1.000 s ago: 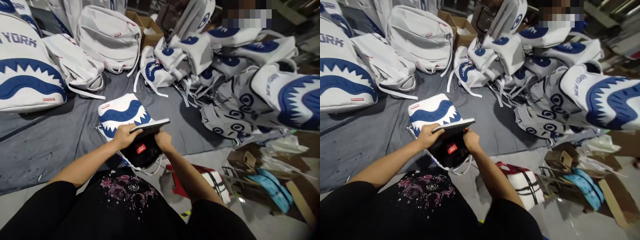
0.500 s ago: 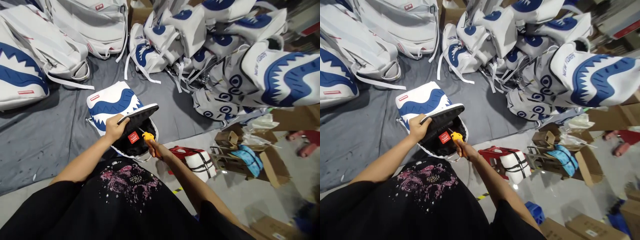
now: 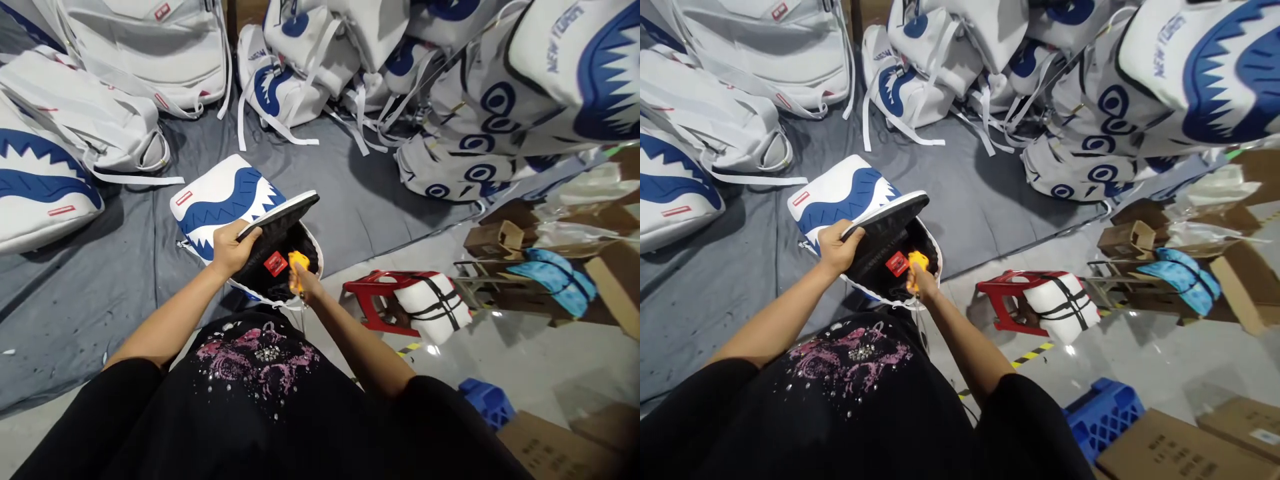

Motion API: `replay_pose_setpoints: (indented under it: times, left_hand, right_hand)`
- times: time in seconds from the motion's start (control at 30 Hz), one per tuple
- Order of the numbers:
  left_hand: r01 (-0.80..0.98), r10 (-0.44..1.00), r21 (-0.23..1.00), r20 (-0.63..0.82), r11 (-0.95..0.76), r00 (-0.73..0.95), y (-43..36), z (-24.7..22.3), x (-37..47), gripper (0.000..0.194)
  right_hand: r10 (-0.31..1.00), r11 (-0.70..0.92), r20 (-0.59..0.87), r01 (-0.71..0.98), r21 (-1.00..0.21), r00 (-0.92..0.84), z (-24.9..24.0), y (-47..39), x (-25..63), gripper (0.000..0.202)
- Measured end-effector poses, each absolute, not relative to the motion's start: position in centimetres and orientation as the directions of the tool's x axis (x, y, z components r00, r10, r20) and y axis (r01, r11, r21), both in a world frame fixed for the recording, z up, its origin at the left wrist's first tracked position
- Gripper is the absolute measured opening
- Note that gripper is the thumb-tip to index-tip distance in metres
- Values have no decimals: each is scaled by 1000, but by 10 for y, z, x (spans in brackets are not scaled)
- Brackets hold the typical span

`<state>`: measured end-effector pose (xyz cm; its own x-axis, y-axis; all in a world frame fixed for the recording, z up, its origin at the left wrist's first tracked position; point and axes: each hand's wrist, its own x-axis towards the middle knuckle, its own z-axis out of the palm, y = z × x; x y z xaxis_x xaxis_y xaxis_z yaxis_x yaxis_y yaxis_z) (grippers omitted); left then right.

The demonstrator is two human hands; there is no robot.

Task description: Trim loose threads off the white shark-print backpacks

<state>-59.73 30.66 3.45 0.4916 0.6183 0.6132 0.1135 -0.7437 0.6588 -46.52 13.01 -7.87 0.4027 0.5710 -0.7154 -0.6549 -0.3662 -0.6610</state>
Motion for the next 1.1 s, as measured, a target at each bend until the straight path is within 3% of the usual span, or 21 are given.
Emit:
replay_pose_setpoints:
  times: [0.2, 0.37, 0.57, 0.77, 0.83, 0.97, 1.1]
  left_hand:
    - [60, 493, 558, 671, -828, 554, 306, 39, -587, 51]
    - [27, 412, 503, 675, -864, 611, 313, 39, -583, 48]
    - [15, 424, 511, 696, -860, 579, 323, 32, -604, 47]
    - [63, 513, 579, 660, -813, 549, 323, 24, -616, 44]
    - [80, 544, 613, 625, -786, 560, 323, 22, -616, 46]
    - [133, 585, 648, 556, -750, 590, 322, 21, -620, 48]
    - [168, 551, 587, 569, -792, 610, 304, 24, -625, 53]
  right_hand:
    - [719, -472, -591, -368, -801, 365, -83, 140, -513, 38]
    - [727, -598, -597, -113, -793, 340, -66, 133, -506, 27]
    - [681, -732, -606, 373, -570, 411, 6, 126, -401, 15]
    - [630, -682, -698, 672, -288, 340, 58, 101, -353, 11]
    - [592, -701, -742, 656, -279, 316, 58, 97, -354, 15]
    - [520, -847, -779, 332, -417, 349, 59, 99, -367, 32]
    - [620, -783, -717, 305, -542, 317, 57, 89, -387, 51]
